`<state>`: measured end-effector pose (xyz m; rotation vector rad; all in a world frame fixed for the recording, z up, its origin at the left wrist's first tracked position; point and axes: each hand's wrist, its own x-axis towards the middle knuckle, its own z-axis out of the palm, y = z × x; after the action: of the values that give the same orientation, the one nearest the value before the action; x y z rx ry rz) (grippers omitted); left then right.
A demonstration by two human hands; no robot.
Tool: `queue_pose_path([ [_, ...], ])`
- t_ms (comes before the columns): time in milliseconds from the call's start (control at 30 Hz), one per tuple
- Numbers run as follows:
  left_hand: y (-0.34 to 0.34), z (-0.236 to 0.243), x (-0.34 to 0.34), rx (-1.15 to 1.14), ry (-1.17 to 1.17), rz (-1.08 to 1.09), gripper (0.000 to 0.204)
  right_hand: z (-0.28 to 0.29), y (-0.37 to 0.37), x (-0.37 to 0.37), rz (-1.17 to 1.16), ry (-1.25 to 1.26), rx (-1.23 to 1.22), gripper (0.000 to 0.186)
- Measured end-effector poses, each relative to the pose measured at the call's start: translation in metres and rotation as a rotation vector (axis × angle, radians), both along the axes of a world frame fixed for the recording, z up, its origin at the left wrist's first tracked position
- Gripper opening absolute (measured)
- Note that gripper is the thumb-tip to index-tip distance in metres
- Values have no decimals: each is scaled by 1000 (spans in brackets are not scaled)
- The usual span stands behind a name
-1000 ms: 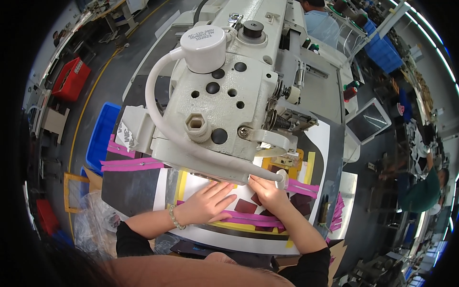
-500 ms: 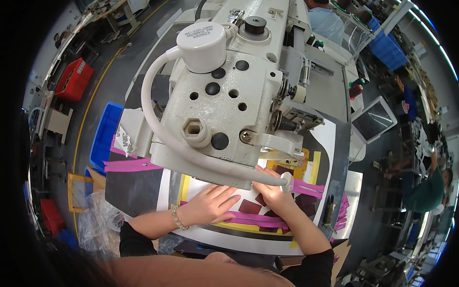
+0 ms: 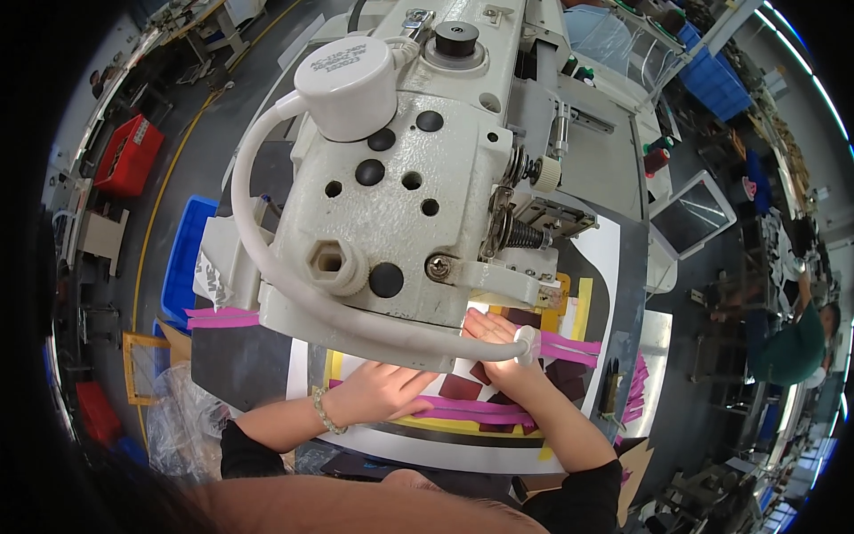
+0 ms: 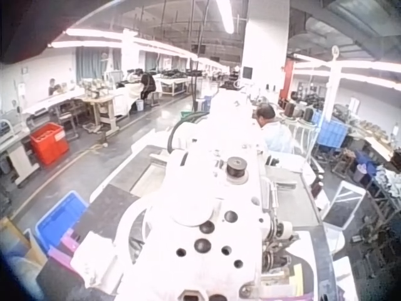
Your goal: Assembling leather pieces and straps using an industrial sewing machine.
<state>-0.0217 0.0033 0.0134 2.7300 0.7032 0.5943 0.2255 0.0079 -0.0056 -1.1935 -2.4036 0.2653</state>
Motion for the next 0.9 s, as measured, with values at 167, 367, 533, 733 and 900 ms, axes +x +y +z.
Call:
queue_pose_path([
  [167,-1,0,-1,-19,33,8,51,3,-2,-1,-3,-1,-41,32],
  [367,-3,-1,-1,-13,46,37,52,1,0,-4,-27,160,-128,33],
  [533,-3,-4,0,22,31,41,52,4,1,-7,-47,215,-154,32],
  [733,0,-1,0,-41,-7,31,51,-5,0,0,-16,117,-95,32],
  [900,1,2,0,-57,21,-1,52,1,4,-1,13,151,-144,27],
])
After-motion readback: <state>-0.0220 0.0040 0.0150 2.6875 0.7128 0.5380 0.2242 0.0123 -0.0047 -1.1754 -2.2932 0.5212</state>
